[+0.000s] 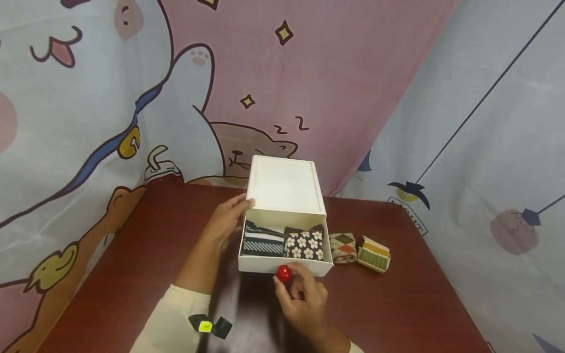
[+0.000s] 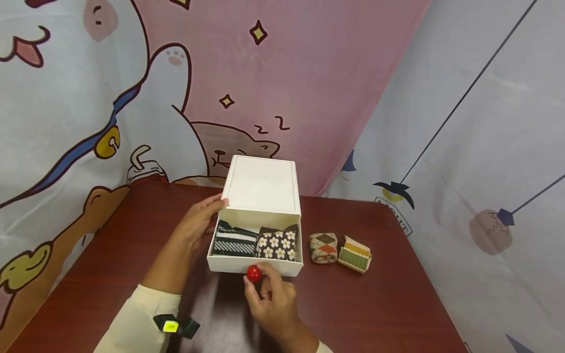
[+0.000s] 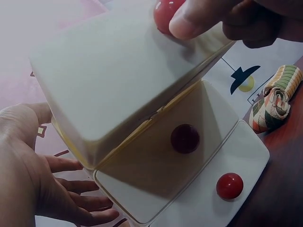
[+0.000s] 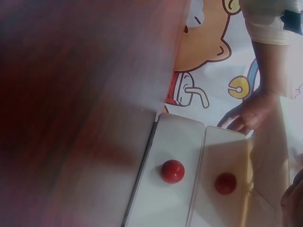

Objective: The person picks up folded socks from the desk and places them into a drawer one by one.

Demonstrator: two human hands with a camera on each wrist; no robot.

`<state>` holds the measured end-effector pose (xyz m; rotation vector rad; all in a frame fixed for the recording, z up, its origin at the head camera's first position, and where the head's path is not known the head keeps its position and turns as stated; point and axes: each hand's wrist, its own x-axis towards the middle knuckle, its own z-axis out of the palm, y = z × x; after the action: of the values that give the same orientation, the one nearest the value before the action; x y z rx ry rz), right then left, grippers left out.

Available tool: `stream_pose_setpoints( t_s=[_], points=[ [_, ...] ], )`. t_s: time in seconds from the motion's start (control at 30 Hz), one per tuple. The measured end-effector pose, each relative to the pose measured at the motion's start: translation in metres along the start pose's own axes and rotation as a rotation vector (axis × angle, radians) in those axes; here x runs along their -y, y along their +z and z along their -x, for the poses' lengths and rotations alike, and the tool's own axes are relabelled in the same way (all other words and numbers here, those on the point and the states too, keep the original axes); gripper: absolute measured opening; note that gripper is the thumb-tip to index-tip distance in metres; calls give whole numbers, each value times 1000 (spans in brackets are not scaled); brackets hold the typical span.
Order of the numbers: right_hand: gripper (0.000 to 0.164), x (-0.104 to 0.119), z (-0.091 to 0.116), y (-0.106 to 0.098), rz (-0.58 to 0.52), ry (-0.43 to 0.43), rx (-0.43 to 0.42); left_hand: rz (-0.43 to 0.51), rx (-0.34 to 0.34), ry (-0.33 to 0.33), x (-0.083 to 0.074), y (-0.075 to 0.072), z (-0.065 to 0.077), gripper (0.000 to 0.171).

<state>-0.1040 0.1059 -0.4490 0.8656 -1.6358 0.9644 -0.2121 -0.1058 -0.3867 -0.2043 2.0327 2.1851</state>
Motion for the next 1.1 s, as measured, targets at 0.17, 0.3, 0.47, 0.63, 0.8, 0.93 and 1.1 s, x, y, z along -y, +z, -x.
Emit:
stream_pose_setpoints(
  t_s=[0.17, 0.3, 0.47, 0.63, 0.8, 0.93, 1.1],
  points=[
    [35, -2, 1, 2, -13, 18, -2, 8, 2, -1, 0, 0, 0, 63],
    [33, -3, 4, 2, -34, 49, 2, 4, 3, -1, 1, 0, -1, 63],
    [29, -5, 8, 2, -62, 115, 7, 1, 1, 0, 1, -1, 0, 63],
    [25, -5, 10, 3, -81, 165, 11, 7, 1, 0, 1, -1, 0, 62],
    [32, -7, 9, 6, -104, 197, 8, 11, 5, 1, 1, -1, 0, 63],
    [39, -9, 9, 9, -115, 223, 0, 6, 1, 2, 1, -1, 0, 63],
    [42, -12, 8, 13, -116, 260, 2, 11, -1, 2, 0, 0, 1, 64]
  ],
)
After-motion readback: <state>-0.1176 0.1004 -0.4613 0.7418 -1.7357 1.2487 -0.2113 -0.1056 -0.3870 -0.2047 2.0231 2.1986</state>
